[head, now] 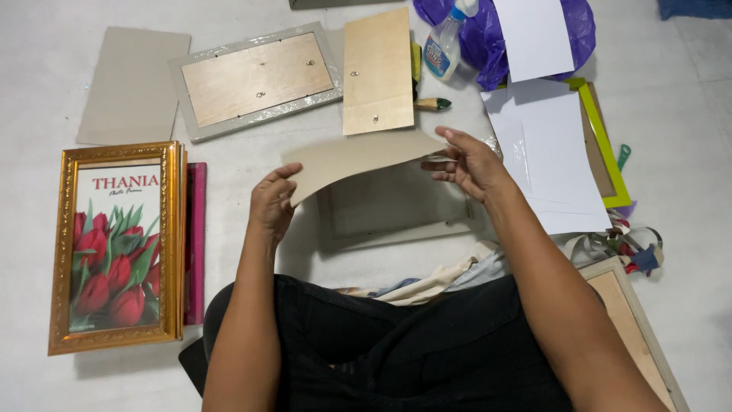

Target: Cleaning the glass of a picture frame using a brush and a cloth

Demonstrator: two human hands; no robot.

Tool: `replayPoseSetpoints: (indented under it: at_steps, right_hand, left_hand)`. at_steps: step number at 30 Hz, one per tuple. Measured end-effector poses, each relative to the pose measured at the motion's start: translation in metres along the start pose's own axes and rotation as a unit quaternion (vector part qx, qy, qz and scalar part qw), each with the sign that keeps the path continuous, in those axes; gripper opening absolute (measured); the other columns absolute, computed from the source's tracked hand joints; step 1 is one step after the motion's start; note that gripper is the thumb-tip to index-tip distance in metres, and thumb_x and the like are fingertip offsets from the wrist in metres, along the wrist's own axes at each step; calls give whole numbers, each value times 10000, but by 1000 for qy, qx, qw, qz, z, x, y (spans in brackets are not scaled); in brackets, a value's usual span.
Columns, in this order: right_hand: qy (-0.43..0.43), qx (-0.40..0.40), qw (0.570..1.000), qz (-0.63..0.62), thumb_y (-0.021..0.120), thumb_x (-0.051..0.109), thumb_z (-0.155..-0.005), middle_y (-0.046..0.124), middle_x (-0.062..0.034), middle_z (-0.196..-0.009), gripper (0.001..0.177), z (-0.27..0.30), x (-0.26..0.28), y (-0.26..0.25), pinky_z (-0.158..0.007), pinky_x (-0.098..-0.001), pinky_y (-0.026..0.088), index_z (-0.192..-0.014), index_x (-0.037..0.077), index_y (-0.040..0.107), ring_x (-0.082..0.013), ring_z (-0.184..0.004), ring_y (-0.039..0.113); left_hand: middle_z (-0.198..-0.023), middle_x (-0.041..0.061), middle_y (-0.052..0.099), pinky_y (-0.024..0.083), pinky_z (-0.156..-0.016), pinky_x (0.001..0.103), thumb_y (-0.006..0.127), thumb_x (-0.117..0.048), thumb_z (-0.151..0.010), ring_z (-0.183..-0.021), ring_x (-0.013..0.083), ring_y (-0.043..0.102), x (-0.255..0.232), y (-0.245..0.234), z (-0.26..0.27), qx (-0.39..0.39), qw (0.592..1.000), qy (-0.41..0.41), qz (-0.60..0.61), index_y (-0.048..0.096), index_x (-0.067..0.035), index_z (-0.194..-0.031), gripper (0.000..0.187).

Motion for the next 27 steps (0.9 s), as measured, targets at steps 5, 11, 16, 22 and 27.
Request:
replayPoseSetpoints:
  at_steps: [5,11,16,22,27]
  right_hand:
    - [0,15,999,31,649,417,-953,673,-236,-1314,655,-4,0,-1,-739,-398,648,-1498,104,462,-380,-1011,759]
    - [26,0,996,89,640,398,-957,663,-255,-1325,638,3,-6,8,-733,-391,641,-1464,45,483,-395,-1017,751]
    - [50,60,991,107,666,532,-924,645,-256,-1359,742,1,-29,29,-754,-428,637,-1471,62,491,-410,-1023,743]
    - [79,132,983,99,365,906,-840,739,-120,-1195,965,-14,-46,28,-844,-450,616,-1411,165,606,-317,-963,764]
    - [48,57,992,98,707,473,-966,619,-2,-764,530,-5,-28,18,-654,-398,653,-1313,73,687,-210,-668,699]
  left_hand:
    - [-1066,127,724,668,-885,405,486,155,-712,-951,251,755,-12,-39,-19,-29,984,65,162,587,-106,-1296,647]
    - [-1012,118,706,677,-872,413,482,81,-573,-851,261,710,5,-72,-31,-88,965,28,244,572,-60,-1117,569]
    - [-940,60,693,674,-828,389,471,28,-565,-825,235,704,8,-41,-24,-35,990,-5,139,621,-120,-1100,575]
    - [-887,116,762,610,-587,330,522,54,-666,-692,212,711,1,-20,2,-65,989,-18,-130,650,-96,-1150,523]
    - [-840,95,700,565,-497,343,475,28,-677,-566,224,659,-17,-10,17,-97,973,17,-207,617,-70,-1215,565]
Point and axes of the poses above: each hand's wrist, its own z-axis away from the middle knuckle, its own y-axis out of the palm, x = y × z, the point moved 9 cm from there along -z, towards the middle knuckle
